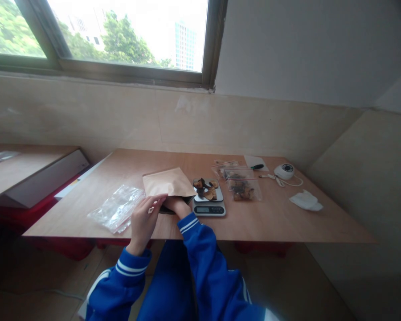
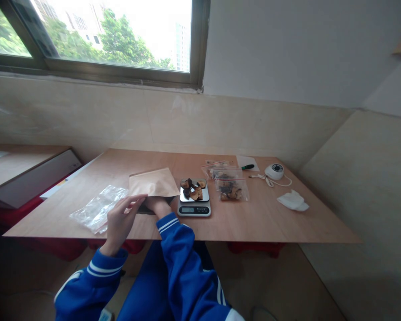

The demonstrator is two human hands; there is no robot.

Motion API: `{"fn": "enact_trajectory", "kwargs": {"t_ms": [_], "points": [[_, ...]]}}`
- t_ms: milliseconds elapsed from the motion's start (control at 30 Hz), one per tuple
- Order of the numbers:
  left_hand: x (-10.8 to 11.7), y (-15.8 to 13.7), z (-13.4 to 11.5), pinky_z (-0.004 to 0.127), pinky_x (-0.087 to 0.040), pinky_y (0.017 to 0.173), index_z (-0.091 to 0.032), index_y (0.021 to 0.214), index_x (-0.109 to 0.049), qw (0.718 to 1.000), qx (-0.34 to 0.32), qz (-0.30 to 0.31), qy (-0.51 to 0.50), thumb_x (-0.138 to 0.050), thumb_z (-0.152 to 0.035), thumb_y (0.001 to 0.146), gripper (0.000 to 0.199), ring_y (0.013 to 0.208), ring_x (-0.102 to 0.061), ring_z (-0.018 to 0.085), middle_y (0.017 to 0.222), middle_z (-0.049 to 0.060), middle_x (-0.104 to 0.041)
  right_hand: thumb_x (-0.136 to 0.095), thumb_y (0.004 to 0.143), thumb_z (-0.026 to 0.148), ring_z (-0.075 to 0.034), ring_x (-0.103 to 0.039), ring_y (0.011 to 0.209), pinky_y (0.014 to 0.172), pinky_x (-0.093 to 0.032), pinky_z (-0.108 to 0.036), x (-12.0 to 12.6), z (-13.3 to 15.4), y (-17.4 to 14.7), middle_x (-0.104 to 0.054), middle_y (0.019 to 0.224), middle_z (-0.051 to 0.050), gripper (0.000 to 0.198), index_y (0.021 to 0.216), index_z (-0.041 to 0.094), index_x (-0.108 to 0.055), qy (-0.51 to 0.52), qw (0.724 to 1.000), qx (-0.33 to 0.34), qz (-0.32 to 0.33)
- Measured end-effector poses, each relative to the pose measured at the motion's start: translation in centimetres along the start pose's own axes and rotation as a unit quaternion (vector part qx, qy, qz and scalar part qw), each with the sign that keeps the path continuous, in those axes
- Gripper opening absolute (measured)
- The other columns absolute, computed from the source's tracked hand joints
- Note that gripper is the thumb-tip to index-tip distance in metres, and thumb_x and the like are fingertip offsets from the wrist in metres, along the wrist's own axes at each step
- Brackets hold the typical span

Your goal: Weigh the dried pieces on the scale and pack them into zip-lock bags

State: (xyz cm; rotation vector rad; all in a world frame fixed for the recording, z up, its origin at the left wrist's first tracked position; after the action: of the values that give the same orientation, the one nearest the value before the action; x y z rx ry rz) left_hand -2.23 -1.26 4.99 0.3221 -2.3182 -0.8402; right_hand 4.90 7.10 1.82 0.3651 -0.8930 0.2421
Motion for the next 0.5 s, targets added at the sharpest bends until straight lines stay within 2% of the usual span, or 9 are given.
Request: {"fn": "enact_trajectory", "kwargs": {"t_ms": [100,200,367,500], "points": [[0.3,0.6,0.5,0.025,-0.05,0.066,-0.026,0.096,-0.071,1.0,0.024,-0.005,0.011,-0.054,-0.037,0.089,0.021,0.073,-0.063,0.015,0.089,0.0,-0.072,-0.052,0.091,0.018,-0.022,-0.063,0.101,0.088,-0.05,-0.031,0.2,-0.2,-1.8,-0.066,0.113,-0.008,0.021,0.108,0.014,-0.063,0.016,0.999,-0.011,0.028],[0.4,1.2,1.0,0.025,-0.05,0.067,-0.027,0.095,-0.071,0.999,0.043,0.004,0.018,-0.053,-0.039,0.089,0.023,0.072,-0.064,0.014,0.09,-0.001,-0.072,-0.052,0.086,0.009,-0.022,-0.065,0.099,0.086,-0.05,-0.028,1.4,0.0,-4.3,-0.07,0.106,-0.011,0.021,0.102,0.012,-0.065,0.044,0.998,-0.019,0.036],[0.6,2.3,1.3,0.026,-0.051,0.067,-0.026,0.096,-0.072,0.998,0.06,0.006,0.011,-0.053,-0.043,0.087,0.027,0.071,-0.064,0.014,0.089,0.0,-0.072,-0.048,0.086,0.005,-0.02,-0.064,0.103,0.092,-0.049,-0.032,5.8,1.1,-7.3,-0.069,0.108,-0.006,0.029,0.106,0.02,-0.062,0.162,0.984,0.03,-0.07],[0.6,2.9,1.5,0.026,-0.051,0.066,-0.026,0.094,-0.072,0.997,0.074,0.011,0.009,-0.053,-0.044,0.087,0.027,0.07,-0.064,0.014,0.089,0.0,-0.073,-0.051,0.088,0.016,-0.017,-0.066,0.098,0.089,-0.052,-0.03,8.3,-0.9,-8.8,-0.069,0.104,-0.004,0.02,0.102,0.021,-0.064,0.317,0.933,0.032,-0.17]]}}
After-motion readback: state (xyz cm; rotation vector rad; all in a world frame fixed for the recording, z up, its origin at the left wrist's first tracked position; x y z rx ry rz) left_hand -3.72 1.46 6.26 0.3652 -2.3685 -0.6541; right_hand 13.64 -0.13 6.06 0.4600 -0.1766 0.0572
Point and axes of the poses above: each hand's wrist, its own y-axis towards the middle knuckle, its own x-axis out of the back of the hand, z = x × y, the point moved 10 cm from there along y, towards the middle knuckle
